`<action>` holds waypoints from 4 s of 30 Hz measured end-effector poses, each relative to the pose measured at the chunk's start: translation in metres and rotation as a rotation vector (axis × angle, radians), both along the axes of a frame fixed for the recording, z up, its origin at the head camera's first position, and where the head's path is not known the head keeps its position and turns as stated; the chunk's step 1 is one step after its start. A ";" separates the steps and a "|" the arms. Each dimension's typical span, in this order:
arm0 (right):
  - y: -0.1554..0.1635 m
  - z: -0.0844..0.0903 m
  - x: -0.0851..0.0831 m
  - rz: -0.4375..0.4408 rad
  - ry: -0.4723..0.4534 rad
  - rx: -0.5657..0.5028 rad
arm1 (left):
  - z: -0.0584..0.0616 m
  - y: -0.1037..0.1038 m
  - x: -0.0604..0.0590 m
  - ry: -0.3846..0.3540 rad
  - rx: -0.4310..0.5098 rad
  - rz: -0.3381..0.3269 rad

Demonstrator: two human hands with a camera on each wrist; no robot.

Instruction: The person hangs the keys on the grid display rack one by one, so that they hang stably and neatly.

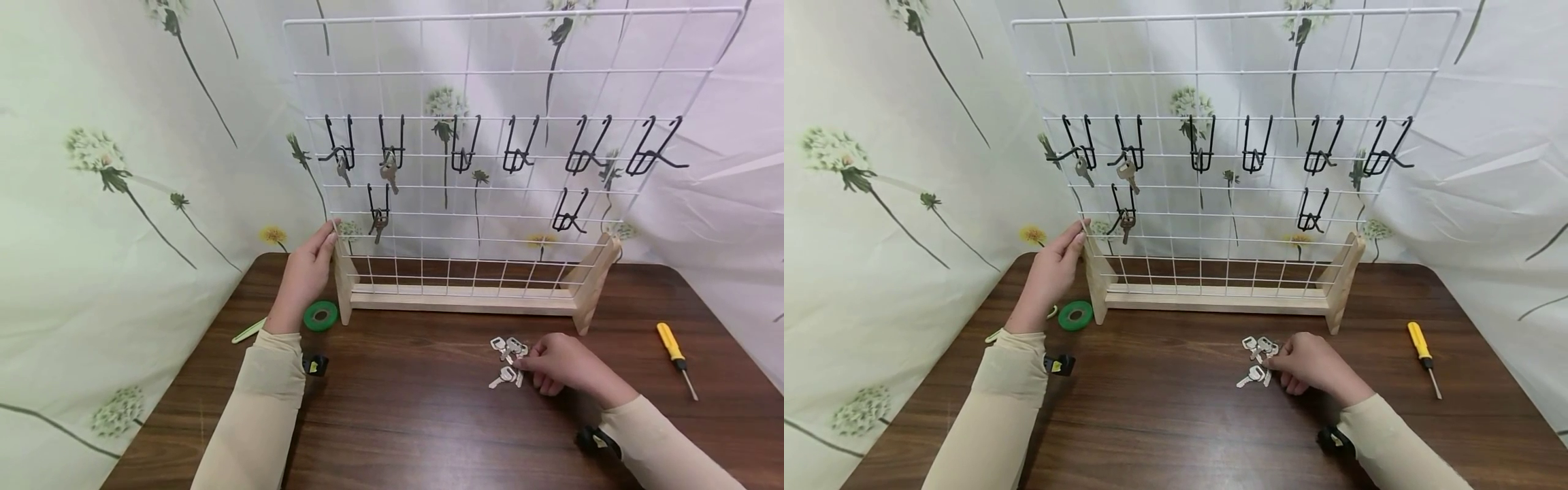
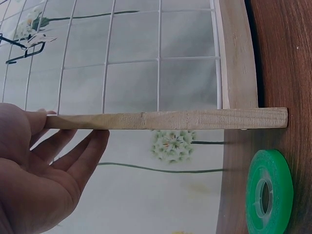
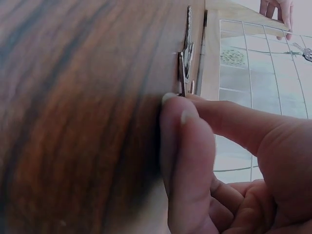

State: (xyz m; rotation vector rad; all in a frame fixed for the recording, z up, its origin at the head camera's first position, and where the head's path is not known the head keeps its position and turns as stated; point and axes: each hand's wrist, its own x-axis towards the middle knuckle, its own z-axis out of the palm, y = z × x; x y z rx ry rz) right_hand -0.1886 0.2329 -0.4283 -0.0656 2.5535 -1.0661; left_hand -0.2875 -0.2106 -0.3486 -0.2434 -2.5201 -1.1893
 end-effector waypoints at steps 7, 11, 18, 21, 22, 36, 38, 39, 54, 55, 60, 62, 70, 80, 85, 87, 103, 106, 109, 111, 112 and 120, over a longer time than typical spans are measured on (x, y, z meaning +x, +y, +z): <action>0.002 0.001 0.001 0.024 -0.010 -0.044 | 0.000 0.000 0.000 -0.008 -0.001 0.003; 0.003 0.000 0.001 0.048 -0.023 -0.074 | -0.001 -0.001 0.000 -0.007 -0.005 0.000; 0.006 -0.002 -0.001 0.085 -0.030 -0.096 | -0.001 -0.001 0.000 0.000 -0.007 -0.005; 0.006 -0.002 -0.001 0.096 -0.032 -0.109 | 0.000 0.000 0.000 0.001 -0.005 -0.006; 0.006 -0.002 -0.001 0.096 -0.034 -0.112 | 0.000 0.000 0.001 0.001 -0.005 -0.005; 0.004 0.001 0.003 0.110 -0.057 -0.182 | 0.001 0.001 0.001 -0.015 -0.008 0.001; 0.004 0.001 0.003 0.112 -0.052 -0.187 | 0.001 0.001 0.001 -0.014 -0.007 0.000; 0.004 0.001 0.003 0.114 -0.049 -0.189 | 0.000 0.001 0.001 -0.015 -0.006 -0.001; -0.004 0.017 0.004 0.124 -0.025 -0.310 | -0.001 -0.001 0.001 -0.026 0.001 -0.008; -0.005 0.019 0.004 0.130 -0.024 -0.332 | -0.001 -0.001 0.001 -0.026 0.000 -0.006; -0.010 0.025 0.002 0.156 -0.003 -0.405 | -0.001 -0.001 0.001 -0.024 -0.001 -0.001; -0.014 0.029 0.002 0.154 0.020 -0.402 | -0.001 -0.001 0.001 -0.025 -0.002 -0.001; -0.031 0.058 0.005 0.129 0.138 -0.333 | -0.001 -0.001 0.001 -0.018 -0.004 -0.005; -0.057 0.098 0.007 0.123 0.340 -0.393 | 0.000 -0.001 0.001 -0.015 0.000 -0.014; -0.067 0.123 0.009 0.120 0.422 -0.417 | 0.000 -0.002 0.001 -0.014 -0.004 -0.009; -0.070 0.134 0.010 0.130 0.460 -0.417 | 0.000 -0.002 0.001 -0.015 -0.005 -0.010; -0.088 0.195 0.011 0.155 0.533 -0.422 | 0.001 -0.001 -0.001 -0.005 -0.001 -0.007; -0.090 0.203 0.010 0.152 0.543 -0.417 | 0.001 -0.002 -0.001 -0.003 -0.002 -0.010; -0.091 0.210 0.007 0.155 0.574 -0.416 | 0.001 -0.002 -0.001 -0.004 -0.006 -0.012; -0.092 0.213 0.005 0.166 0.605 -0.415 | 0.001 -0.002 -0.001 -0.006 -0.006 -0.010; -0.092 0.215 0.004 0.171 0.616 -0.417 | 0.000 -0.002 -0.001 -0.007 -0.006 -0.011; -0.096 0.227 -0.001 0.163 0.676 -0.428 | -0.002 -0.002 -0.001 0.003 -0.006 -0.013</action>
